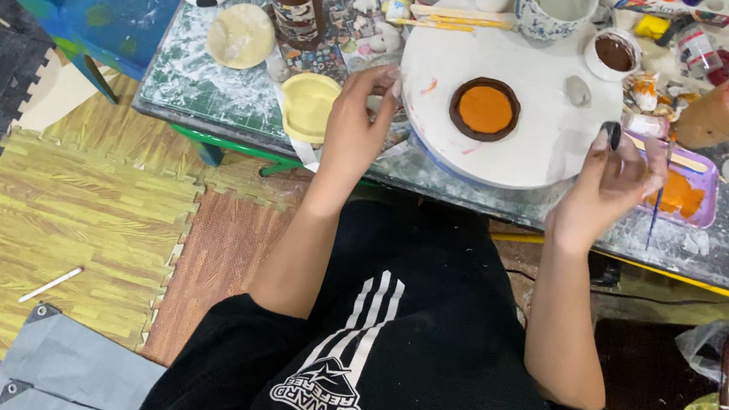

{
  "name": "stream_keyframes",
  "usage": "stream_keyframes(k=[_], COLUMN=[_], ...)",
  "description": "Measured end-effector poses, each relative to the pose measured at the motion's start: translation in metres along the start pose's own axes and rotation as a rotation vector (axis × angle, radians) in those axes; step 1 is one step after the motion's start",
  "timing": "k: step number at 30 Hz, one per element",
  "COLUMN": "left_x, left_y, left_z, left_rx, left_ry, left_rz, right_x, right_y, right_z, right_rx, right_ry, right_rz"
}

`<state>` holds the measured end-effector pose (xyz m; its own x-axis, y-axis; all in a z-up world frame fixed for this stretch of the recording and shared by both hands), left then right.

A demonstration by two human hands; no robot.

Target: The person paints the inside of a small ceramic bowl with orange paint using a brush. They use a hair dryer to dry the paint between coats and handle a small clay figurine.

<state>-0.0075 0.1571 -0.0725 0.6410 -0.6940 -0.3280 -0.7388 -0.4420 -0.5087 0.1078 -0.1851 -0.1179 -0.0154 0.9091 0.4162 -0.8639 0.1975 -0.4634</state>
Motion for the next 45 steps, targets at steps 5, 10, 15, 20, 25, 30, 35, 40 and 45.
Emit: stream_keyframes(k=[5,10,15,20,25,30,35,40,45], left_x=[0.001,0.011,0.028,0.033,0.039,0.038,0.006,-0.033,-0.083], left_y=[0.0,-0.001,-0.006,-0.017,-0.017,-0.013,-0.011,-0.017,-0.012], left_z=[-0.007,-0.004,0.013,0.034,0.055,0.042,0.019,-0.001,0.03], left_rx=[-0.073,-0.109,-0.184,-0.149,-0.288,-0.296,-0.358,-0.146,-0.062], left_ry=[-0.107,-0.067,-0.068,-0.003,0.174,0.199,0.105,-0.001,-0.319], left_rz=[-0.049,-0.049,0.017,0.066,0.109,0.109,-0.07,-0.168,-0.35], right_x=[0.005,0.006,0.018,0.037,0.03,-0.012,-0.001,-0.003,-0.003], right_y=[-0.024,-0.028,-0.007,0.028,0.033,-0.032,-0.099,-0.138,-0.154], right_z=[-0.017,-0.018,0.005,0.034,0.043,0.021,-0.035,-0.083,-0.063], right_rx=[0.021,0.002,-0.003,-0.11,-0.154,-0.142,-0.134,0.042,-0.204], right_ry=[0.002,-0.038,0.085,0.508,0.569,0.467,0.594,0.463,0.503], right_rz=[0.03,0.047,0.118,0.283,0.325,0.115,0.381,0.453,0.496])
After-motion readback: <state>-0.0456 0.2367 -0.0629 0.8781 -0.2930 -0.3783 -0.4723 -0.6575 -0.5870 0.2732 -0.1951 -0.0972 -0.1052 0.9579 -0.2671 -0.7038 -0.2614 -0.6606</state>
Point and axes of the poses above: each hand's wrist, its own y-axis away from the middle knuckle, its own x-axis out of the palm, z = x × y, the point moved 7 cm from there along -y, towards the middle knuckle, and after that the axes turned 3 degrees about -y, right-handed, at the moved point
